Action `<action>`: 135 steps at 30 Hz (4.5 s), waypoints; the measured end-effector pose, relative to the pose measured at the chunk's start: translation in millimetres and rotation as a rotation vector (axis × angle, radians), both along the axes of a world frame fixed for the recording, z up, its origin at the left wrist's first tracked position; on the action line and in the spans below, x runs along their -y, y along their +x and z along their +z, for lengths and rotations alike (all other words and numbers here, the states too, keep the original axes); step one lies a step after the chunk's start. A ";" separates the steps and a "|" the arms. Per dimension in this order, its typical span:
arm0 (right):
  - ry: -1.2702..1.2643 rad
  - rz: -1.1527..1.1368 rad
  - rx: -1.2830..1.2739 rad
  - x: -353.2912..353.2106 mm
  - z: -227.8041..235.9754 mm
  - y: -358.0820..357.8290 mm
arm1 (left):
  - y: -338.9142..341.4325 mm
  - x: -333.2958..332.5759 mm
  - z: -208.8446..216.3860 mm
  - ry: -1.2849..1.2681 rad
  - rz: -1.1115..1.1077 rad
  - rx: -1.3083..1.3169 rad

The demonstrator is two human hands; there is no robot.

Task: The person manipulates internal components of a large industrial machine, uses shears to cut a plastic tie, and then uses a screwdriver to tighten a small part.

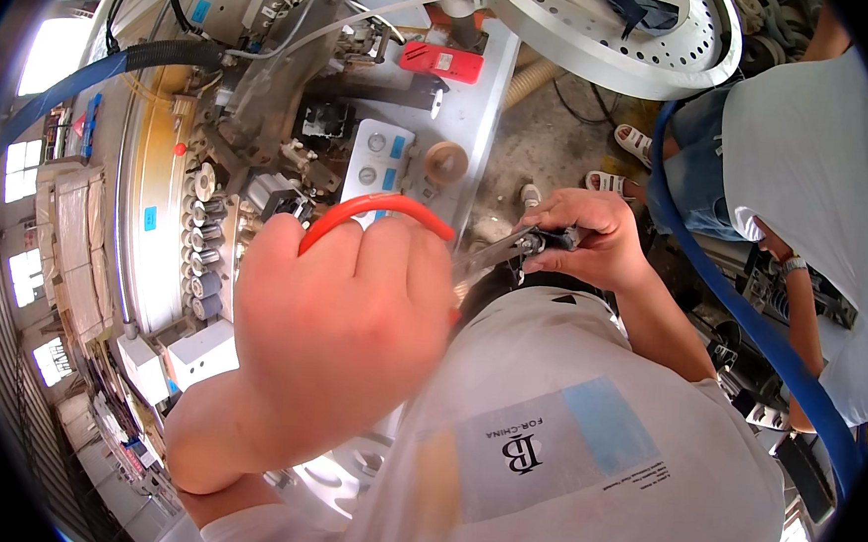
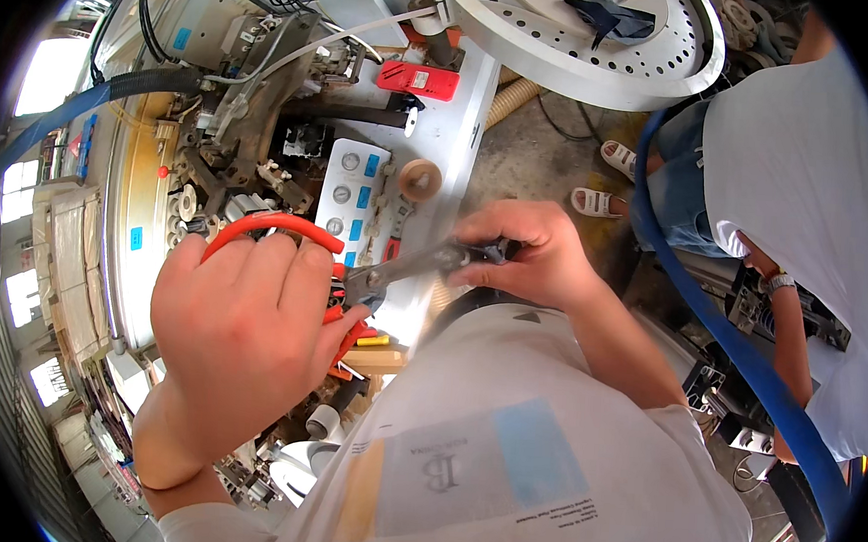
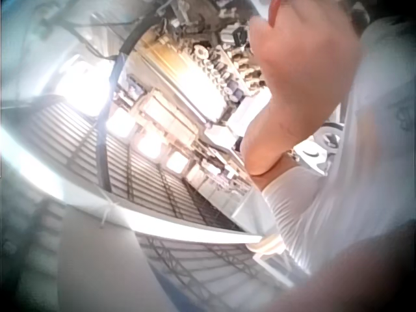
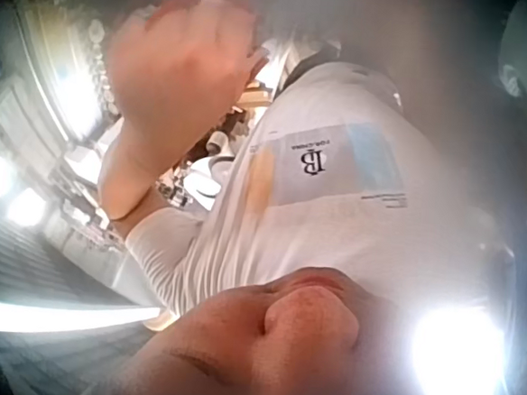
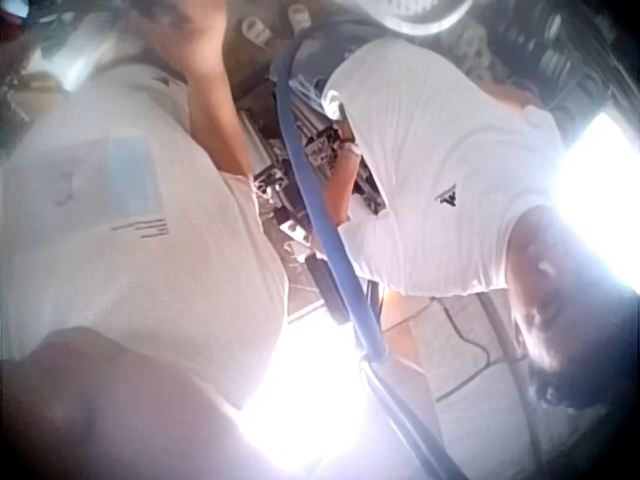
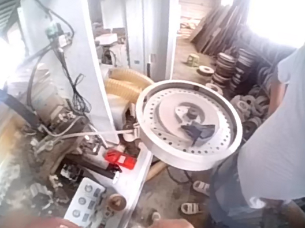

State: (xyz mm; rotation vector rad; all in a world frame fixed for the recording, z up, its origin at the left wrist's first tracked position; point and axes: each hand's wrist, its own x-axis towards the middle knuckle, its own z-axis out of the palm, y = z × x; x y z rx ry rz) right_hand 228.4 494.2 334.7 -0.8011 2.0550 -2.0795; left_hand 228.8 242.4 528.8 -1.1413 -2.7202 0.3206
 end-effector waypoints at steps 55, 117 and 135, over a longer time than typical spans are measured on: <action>0.203 -0.139 -0.052 19.2 27.1 0.1 | 11.6 25.7 -15.2 -0.027 0.100 0.001; -0.592 -0.016 1.093 74.3 27.0 -5.4 | 20.5 -26.2 -156.6 1.957 0.670 0.853; -0.716 0.142 1.104 51.4 29.6 -1.6 | 10.1 -16.0 -154.2 2.345 0.752 1.320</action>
